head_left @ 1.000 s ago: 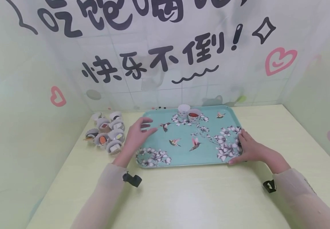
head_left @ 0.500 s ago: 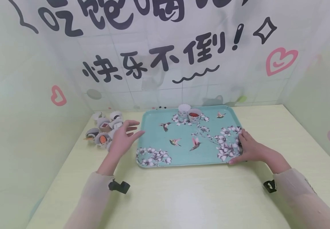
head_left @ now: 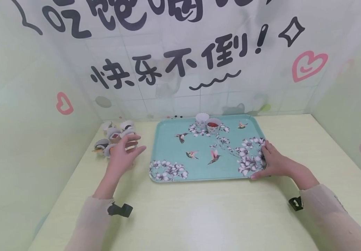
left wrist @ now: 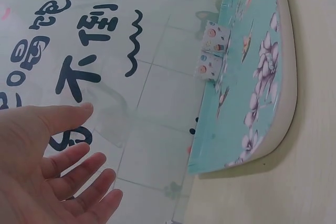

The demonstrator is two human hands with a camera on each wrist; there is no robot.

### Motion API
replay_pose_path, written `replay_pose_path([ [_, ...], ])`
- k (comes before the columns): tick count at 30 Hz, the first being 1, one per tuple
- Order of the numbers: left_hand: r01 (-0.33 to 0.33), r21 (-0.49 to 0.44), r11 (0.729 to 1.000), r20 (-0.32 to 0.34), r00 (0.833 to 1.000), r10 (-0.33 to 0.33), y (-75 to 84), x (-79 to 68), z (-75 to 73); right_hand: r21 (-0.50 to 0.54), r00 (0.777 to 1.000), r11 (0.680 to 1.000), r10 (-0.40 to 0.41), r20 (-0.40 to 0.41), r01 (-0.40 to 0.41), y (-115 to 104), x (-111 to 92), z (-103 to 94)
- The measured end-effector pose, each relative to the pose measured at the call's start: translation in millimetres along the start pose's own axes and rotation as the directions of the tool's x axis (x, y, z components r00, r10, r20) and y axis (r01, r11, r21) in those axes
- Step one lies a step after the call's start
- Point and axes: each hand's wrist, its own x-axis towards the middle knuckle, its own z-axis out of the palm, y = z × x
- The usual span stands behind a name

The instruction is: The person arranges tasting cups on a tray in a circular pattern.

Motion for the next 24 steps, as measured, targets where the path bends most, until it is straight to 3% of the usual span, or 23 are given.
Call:
replay_pose_path([
  [7, -0.009, 0.021, 1.0, -0.03, 0.999, 0.009, -11.9, -7.2, -9.2, 0.005, 1.0, 1.0, 0.003, 0.001, -0.003, -1.4, -0.9, -1.9],
  [15, 0.04, 0.044, 0.998, -0.065, 0.997, -0.037, -23.8, -19.5, -19.7, 0.0, 1.0, 1.0, -0.004, -0.006, 0.004, -0.5, -1.1, -1.5],
  [24, 0.047, 0.072, 0.996, -0.111, 0.993, -0.038, -39.1, -28.8, -30.5, 0.007, 1.0, 1.0, -0.005, 0.001, 0.005, 1.3, 0.3, -1.0],
])
